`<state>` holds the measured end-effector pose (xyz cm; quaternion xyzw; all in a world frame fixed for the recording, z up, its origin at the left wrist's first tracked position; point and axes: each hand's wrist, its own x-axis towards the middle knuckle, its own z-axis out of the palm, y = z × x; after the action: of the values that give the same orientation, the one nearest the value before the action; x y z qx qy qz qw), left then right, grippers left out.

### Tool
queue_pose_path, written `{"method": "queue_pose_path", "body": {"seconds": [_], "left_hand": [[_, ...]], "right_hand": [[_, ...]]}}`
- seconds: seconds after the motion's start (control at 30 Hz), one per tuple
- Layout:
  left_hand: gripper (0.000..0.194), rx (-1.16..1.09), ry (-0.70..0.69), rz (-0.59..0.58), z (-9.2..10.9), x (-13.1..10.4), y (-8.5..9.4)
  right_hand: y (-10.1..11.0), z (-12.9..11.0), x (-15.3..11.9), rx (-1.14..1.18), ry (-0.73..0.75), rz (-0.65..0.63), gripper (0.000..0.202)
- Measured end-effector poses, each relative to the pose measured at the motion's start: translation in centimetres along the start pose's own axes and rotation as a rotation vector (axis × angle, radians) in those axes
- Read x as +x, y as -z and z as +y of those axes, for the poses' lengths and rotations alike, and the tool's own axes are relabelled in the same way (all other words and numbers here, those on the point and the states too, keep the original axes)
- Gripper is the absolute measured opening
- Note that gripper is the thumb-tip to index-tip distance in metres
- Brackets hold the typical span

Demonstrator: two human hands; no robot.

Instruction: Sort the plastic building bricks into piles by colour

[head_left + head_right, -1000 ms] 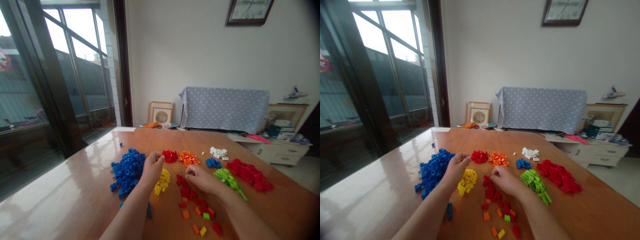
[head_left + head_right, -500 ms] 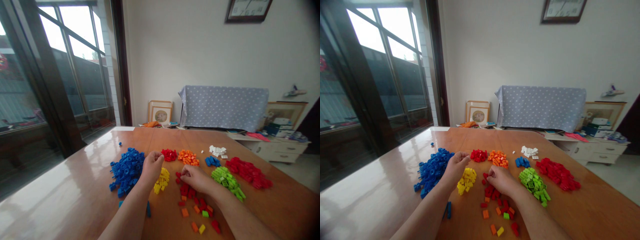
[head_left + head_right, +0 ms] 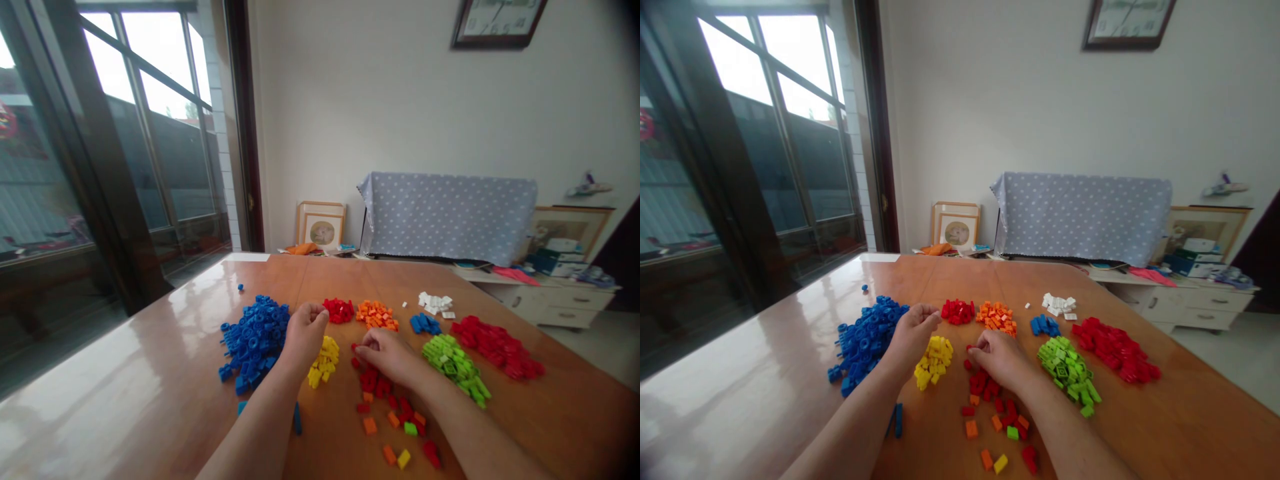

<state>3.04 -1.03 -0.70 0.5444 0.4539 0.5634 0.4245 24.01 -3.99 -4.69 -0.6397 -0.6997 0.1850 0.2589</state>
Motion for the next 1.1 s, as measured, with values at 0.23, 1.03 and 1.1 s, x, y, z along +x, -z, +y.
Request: {"method": "queue_pose_path", "body": {"seconds": [0.23, 1.03, 1.1], "left_hand": [[0.022, -0.017, -0.010, 0.004, 0.1, 0.0, 0.1], [0.027, 0.045, -0.027, -0.003, -0.4, 0.4, 0.5], [0.027, 0.035, -0.028, -0.003, -0.3, 0.3, 0.4]], "right_hand": [[-0.1, -0.4, 0.1, -0.089, 0.062, 0.021, 0.007], [0.7, 1.7, 0.6, -0.035, 0.040, -0.034, 0.012], [1.0, 1.9, 0.6, -0.028, 0.045, -0.033, 0.012]]}}
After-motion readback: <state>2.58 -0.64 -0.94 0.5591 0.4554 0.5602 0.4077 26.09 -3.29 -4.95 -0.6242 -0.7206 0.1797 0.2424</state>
